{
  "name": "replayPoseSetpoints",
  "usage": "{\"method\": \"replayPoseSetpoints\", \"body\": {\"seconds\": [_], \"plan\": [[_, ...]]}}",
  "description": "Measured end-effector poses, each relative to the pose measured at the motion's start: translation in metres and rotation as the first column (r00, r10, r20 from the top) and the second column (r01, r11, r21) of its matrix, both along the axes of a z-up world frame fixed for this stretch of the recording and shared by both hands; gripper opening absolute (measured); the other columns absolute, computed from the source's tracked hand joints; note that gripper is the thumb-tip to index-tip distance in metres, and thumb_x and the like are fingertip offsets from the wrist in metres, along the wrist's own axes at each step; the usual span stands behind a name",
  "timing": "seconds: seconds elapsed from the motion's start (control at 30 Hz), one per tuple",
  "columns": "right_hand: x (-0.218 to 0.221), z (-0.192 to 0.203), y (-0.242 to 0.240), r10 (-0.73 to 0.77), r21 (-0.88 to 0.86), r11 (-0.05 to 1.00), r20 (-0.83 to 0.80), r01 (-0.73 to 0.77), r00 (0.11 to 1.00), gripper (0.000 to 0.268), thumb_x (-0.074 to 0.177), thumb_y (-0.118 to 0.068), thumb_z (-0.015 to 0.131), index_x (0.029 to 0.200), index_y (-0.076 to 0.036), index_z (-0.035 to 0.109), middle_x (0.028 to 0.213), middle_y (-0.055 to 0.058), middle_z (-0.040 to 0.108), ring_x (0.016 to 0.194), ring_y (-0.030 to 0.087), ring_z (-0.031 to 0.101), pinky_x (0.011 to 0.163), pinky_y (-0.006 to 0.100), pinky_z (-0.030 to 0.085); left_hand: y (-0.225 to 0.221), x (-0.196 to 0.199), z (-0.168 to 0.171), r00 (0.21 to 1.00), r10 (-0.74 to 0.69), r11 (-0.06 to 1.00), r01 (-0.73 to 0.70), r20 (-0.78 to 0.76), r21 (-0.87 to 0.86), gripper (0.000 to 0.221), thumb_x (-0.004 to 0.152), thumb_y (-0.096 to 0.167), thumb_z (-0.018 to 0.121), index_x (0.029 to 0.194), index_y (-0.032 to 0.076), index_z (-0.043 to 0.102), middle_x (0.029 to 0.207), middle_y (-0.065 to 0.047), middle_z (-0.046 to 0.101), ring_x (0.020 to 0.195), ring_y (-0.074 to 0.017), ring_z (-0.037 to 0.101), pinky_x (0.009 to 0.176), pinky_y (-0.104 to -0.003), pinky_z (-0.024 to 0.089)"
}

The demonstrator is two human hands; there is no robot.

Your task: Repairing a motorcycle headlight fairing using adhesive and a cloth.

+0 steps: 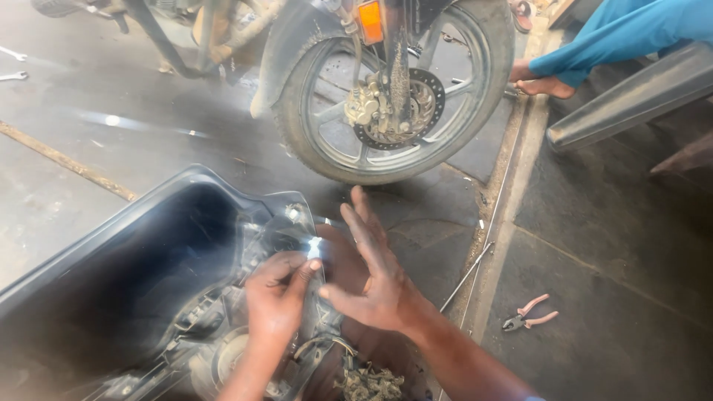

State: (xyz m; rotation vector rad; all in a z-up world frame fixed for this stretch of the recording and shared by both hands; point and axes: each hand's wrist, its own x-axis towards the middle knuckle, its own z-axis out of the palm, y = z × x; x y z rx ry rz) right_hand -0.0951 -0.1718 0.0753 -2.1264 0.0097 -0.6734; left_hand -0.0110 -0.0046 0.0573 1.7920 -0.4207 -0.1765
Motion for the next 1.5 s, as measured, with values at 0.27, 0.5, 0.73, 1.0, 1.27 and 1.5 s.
{"method": "replayPoseSetpoints", "body": {"seconds": [0.27,0.5,0.73,1.0,1.27,1.5], "plan": [[0.0,0.039,0.009,0.048,-0.023,0.999,-0.005,-0.048,0.999,0.076,0.08,-0.01,0.079,0.148,-0.002,0.046,0.119,0.013,0.062,0.122,0.031,0.057,0.128,0.048,0.028,0.0,-0.002,-0.004,1.0,-0.013,0.997,0.011,-0.028,-0.079,0.01,0.083,0.006,0.08,0.09,-0.001,0.077,0.087,-0.008,0.076,0.076,-0.015,0.068,0.071,-0.027,0.054],[0.003,0.049,0.011,0.07,-0.168,0.984,0.026,-0.065,0.997,0.085,0.075,-0.014,0.082,0.147,0.006,0.042,0.152,0.037,0.038,0.141,0.051,0.037,0.119,0.056,0.028,0.001,-0.001,0.002,0.997,-0.032,0.996,0.026,-0.068,-0.086,0.011,0.083,0.007,0.08,0.091,-0.001,0.077,0.09,-0.01,0.077,0.076,-0.0164,0.069,0.07,-0.027,0.055],[0.008,0.026,-0.005,-0.022,-0.194,0.981,-0.004,0.021,1.0,0.026,0.093,-0.012,0.076,0.119,-0.006,0.074,0.109,0.009,0.069,0.1,0.022,0.068,0.085,0.035,0.057,0.002,-0.006,0.011,0.988,-0.035,0.998,0.027,0.151,0.049,0.009,0.085,0.007,0.077,0.093,0.002,0.077,0.097,-0.01,0.077,0.071,-0.0183,0.074,0.063,-0.029,0.057],[0.014,0.021,-0.015,0.085,0.232,0.973,-0.32,-0.009,0.943,0.013,0.092,-0.01,0.073,0.103,-0.003,0.076,0.091,0.009,0.074,0.08,0.019,0.068,0.07,0.031,0.054,0.003,-0.007,0.022,0.994,-0.093,0.994,0.096,0.063,-0.055,0.017,0.087,0.007,0.075,0.104,0.003,0.077,0.099,-0.009,0.076,0.073,-0.0153,0.071,0.064,-0.028,0.056],[0.022,0.03,-0.027,0.199,0.058,0.98,-0.267,-0.19,0.943,0.014,0.092,-0.011,0.073,0.104,-0.003,0.075,0.097,0.008,0.073,0.084,0.015,0.071,0.07,0.029,0.054,0.003,-0.003,-0.028,0.962,-0.162,0.966,0.109,-0.221,-0.236,0.016,0.095,0.015,0.073,0.098,0.0,0.078,0.092,-0.007,0.075,0.078,-0.01,0.065,0.071,-0.023,0.052],[0.037,0.04,-0.024,0.294,-0.161,0.927,-0.247,-0.338,0.923,0.012,0.091,-0.006,0.07,0.103,-0.001,0.068,0.096,0.011,0.069,0.087,0.028,0.068,0.074,0.038,0.054,0.0,0.001,-0.035,0.796,-0.205,0.924,-0.034,-0.569,-0.38,0.021,0.097,0.02,0.067,0.099,0.002,0.077,0.083,-0.003,0.073,0.063,-0.007,0.055,0.054,-0.022,0.042]]}}
